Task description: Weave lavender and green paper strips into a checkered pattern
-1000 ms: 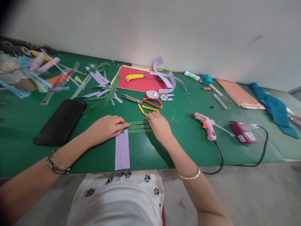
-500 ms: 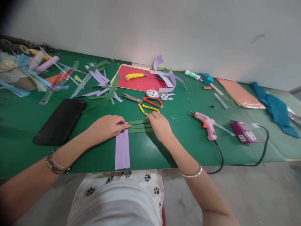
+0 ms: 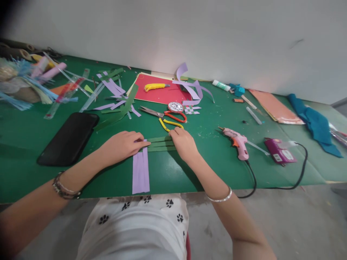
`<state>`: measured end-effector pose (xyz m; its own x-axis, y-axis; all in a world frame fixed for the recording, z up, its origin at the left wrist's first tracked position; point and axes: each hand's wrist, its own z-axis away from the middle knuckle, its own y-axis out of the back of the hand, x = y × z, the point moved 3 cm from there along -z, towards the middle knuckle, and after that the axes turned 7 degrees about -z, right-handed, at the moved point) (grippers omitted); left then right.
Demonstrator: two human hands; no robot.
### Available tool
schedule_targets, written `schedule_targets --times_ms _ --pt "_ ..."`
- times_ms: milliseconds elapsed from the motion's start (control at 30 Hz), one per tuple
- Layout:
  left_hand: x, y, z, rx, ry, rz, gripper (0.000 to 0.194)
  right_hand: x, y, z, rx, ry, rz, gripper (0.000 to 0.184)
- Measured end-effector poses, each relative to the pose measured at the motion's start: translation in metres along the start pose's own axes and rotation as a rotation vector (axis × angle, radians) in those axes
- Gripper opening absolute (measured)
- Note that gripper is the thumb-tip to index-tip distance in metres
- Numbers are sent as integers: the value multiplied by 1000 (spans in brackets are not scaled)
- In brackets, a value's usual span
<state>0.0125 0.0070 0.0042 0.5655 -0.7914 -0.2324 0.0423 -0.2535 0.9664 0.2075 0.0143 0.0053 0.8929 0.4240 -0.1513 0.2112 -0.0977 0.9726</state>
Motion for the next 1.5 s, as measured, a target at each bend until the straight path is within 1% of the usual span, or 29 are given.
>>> schedule_targets --times_ms 267,500,667,967,1033,1133,1200,1367,1500 --pt "1 1 0 -14 -2 -19 30 -1 -1 0 3 -16 -3 26" --pt "1 -1 -1 -24 15 -20 30 4 -1 -1 1 -28 -113 22" --pt "1 -2 0 -27 23 -22 29 5 0 0 35 -41 -178 20" --pt "1 0 -1 -34 19 2 29 8 0 2 17 -56 -135 21" --pt "1 0 -1 -37 20 5 29 10 2 3 52 -61 -162 20" --pt "0 0 -1 -44 18 8 30 11 8 5 161 -76 -250 18" --pt "0 0 -1 -48 16 11 30 12 10 5 205 -82 -292 18" --pt "1 0 -1 -46 13 15 30 16 11 5 145 -25 -312 19" --pt "1 0 -1 -48 16 20 30 19 13 7 138 20 -355 21"
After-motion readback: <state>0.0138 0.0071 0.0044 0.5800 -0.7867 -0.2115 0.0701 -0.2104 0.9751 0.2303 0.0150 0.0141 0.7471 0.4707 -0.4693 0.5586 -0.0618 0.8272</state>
